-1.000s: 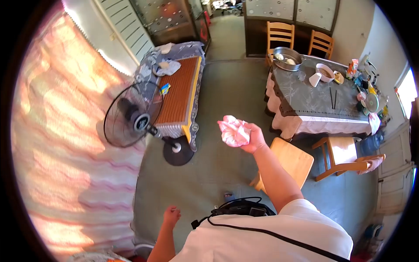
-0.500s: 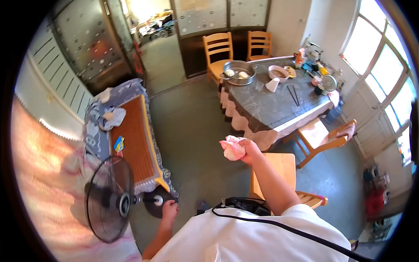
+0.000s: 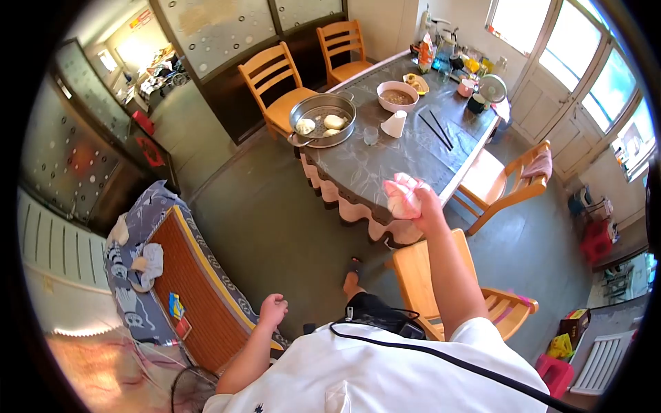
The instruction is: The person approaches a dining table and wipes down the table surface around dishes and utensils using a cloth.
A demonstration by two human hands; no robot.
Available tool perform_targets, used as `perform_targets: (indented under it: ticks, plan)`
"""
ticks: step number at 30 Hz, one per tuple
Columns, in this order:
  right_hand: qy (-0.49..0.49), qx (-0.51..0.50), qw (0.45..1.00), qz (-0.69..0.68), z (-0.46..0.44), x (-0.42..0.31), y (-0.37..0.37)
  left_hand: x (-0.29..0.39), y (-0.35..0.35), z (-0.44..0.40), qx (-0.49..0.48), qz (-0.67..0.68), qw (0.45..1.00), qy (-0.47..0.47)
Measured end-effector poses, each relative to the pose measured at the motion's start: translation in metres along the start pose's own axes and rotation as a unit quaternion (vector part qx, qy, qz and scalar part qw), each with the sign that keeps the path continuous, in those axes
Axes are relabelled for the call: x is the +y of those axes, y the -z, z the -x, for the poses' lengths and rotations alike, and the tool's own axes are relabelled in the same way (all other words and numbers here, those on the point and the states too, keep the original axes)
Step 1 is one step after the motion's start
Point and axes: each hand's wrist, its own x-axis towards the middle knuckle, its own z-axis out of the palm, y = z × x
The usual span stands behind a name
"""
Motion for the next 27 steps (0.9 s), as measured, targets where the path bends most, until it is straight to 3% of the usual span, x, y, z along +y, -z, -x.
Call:
perform_targets:
  ticks: [2,3,4,6,7,9,10,11,12,17,23,27]
  plan:
    - [0.021,0.115,0.991,0.073,-0.053,0.000,0.031,0.033,0.005,-0.032,-0.007,-0.026,1.000,0.015]
    - [-0.002,0.194,0.965,0.178,-0.081,0.004,0.057,0.043,0.008,-0.042,-0.013,-0.041,0.999,0.027]
    - [0.026,0.283,0.895,0.344,-0.101,0.018,0.079,0.056,0.010,-0.053,-0.020,-0.056,0.998,0.037]
    - [0.080,0.413,0.651,0.632,-0.131,0.031,0.091,0.089,0.015,-0.085,-0.030,-0.090,0.995,0.020]
    - [0.107,0.351,0.681,0.633,-0.135,0.036,0.101,0.098,0.019,-0.104,-0.035,-0.110,0.993,0.007]
    - [0.129,0.231,0.639,0.723,-0.146,0.055,0.105,0.129,0.024,-0.123,-0.046,-0.125,0.991,0.002]
    - [0.141,0.165,0.613,0.760,-0.149,0.066,0.106,0.143,0.023,-0.133,-0.049,-0.119,0.992,0.008]
    - [0.085,0.121,0.530,0.835,-0.147,0.077,0.099,0.162,0.022,-0.143,-0.051,-0.113,0.992,0.011]
    - [0.042,0.127,0.531,0.837,-0.139,0.078,0.078,0.177,0.021,-0.153,-0.057,-0.118,0.991,0.013]
    - [0.036,0.160,0.522,0.837,-0.181,0.070,0.080,0.246,0.019,-0.200,-0.091,-0.146,0.985,-0.005]
    - [-0.048,0.299,0.527,0.794,-0.261,0.053,0.066,0.339,0.024,-0.264,-0.146,-0.076,0.986,-0.008]
    - [-0.057,0.287,0.509,0.810,-0.257,0.082,0.027,0.408,0.023,-0.318,-0.185,-0.037,0.982,-0.001]
